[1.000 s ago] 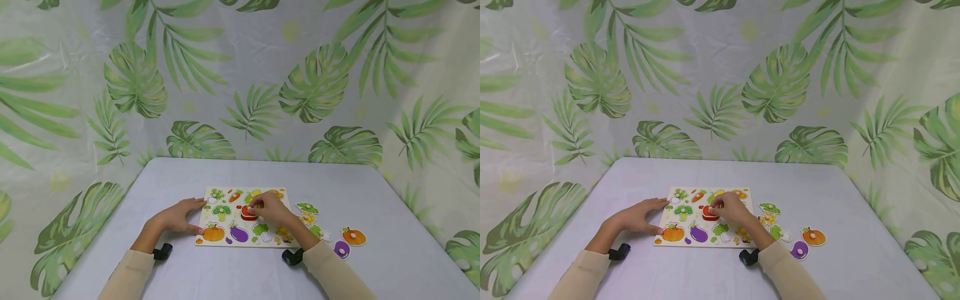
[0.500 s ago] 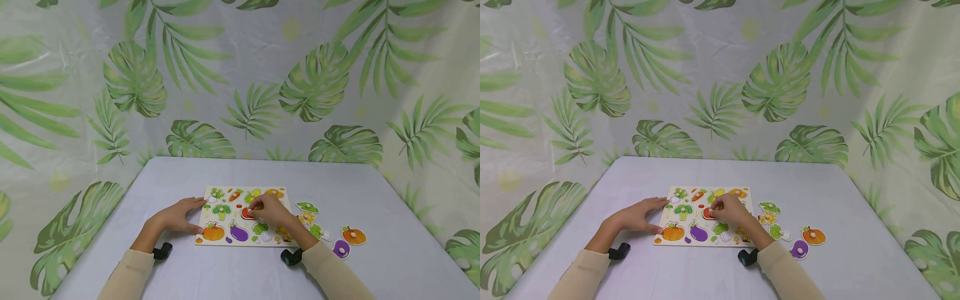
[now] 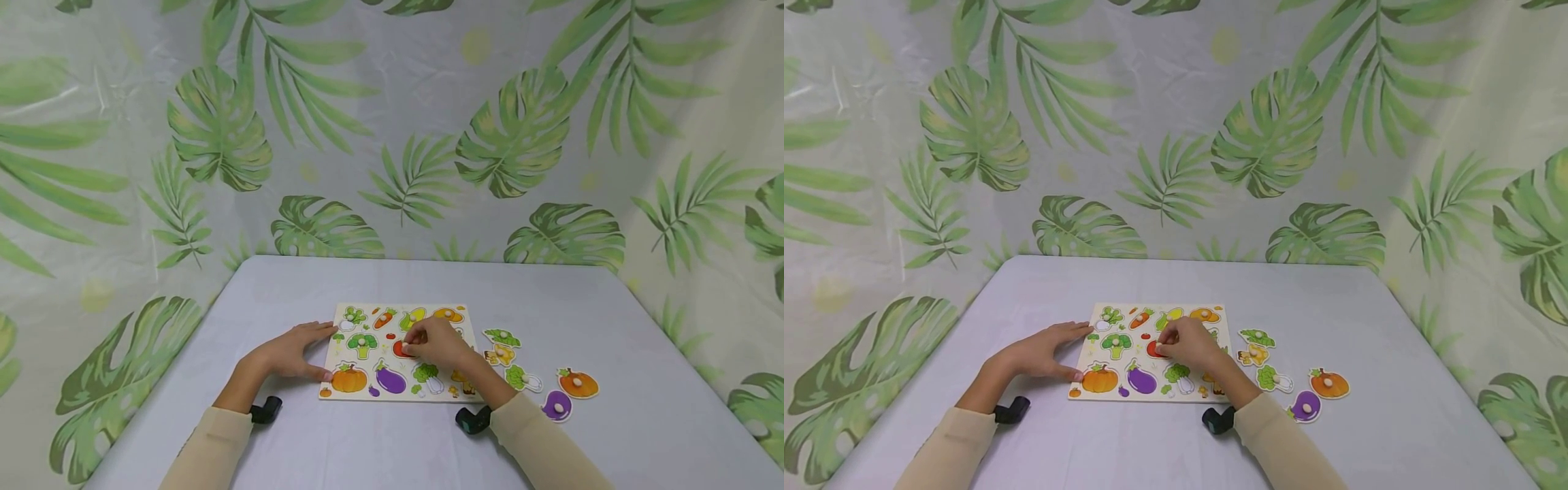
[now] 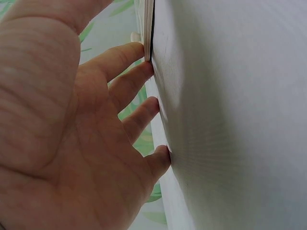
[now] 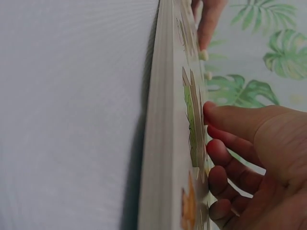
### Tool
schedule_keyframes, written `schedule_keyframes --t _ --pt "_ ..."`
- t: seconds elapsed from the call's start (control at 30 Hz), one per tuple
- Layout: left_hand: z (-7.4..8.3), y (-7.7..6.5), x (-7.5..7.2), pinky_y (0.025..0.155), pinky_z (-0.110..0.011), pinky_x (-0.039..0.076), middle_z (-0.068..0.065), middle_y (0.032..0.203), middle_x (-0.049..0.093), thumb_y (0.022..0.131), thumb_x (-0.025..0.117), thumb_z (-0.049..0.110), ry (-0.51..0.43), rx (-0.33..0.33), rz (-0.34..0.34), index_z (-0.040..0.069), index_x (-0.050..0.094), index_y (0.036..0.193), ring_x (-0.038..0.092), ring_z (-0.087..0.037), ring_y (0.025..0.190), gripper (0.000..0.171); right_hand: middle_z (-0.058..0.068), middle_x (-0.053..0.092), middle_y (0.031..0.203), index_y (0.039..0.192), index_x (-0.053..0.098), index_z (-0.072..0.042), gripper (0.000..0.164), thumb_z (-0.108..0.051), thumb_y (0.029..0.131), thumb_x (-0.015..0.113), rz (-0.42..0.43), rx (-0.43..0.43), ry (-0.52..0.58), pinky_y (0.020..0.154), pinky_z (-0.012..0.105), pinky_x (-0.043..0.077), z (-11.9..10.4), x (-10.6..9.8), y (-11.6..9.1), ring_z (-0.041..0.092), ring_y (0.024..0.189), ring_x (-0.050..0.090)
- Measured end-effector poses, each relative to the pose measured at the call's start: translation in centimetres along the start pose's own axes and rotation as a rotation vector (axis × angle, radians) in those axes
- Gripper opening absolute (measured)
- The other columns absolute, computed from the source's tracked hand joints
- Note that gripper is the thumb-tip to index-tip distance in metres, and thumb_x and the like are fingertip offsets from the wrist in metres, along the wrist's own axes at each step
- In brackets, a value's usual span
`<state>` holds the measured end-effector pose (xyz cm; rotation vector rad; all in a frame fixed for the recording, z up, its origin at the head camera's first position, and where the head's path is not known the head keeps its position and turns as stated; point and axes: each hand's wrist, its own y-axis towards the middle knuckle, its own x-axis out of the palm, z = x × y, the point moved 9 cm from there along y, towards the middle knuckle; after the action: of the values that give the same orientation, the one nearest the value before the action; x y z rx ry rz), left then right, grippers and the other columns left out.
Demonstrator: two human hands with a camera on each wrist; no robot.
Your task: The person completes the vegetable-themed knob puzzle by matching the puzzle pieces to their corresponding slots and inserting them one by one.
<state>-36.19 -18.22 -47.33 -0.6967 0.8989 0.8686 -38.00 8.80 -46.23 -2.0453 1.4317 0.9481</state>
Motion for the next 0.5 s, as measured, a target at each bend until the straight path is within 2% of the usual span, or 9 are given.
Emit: schedule_keyframes --t 0.23,0.5 --pt "0.01 -0.01 0.19 0.123 -0.070 0.022 -0.004 0.170 0.030 0.077 0.083 0.060 0.002 -0.008 -0.004 0.024 0.039 0.160 0.020 -0.039 0.158 0.102 -0.003 0.063 0.084 0.098 0.076 -0.018 0.013 -0.027 0.091 0.081 0.020 0.003 0.037 0.066 0.025 0.045 0.01 -0.29 -0.25 0.015 0.076 0.054" --pt "0.13 -0.12 0.00 0.122 -0.070 0.022 -0.004 0.170 0.030 0.077 0.084 0.059 0.001 -0.014 -0.002 0.024 0.039 0.160 0.020 -0.039 0.158 0.101 -0.004 0.065 0.088 0.101 0.077 -0.023 0.012 -0.032 0.093 0.077 0.031 0.010 0.072 0.069 0.027 0.048 0.47 -0.82 -0.49 0.016 0.082 0.056"
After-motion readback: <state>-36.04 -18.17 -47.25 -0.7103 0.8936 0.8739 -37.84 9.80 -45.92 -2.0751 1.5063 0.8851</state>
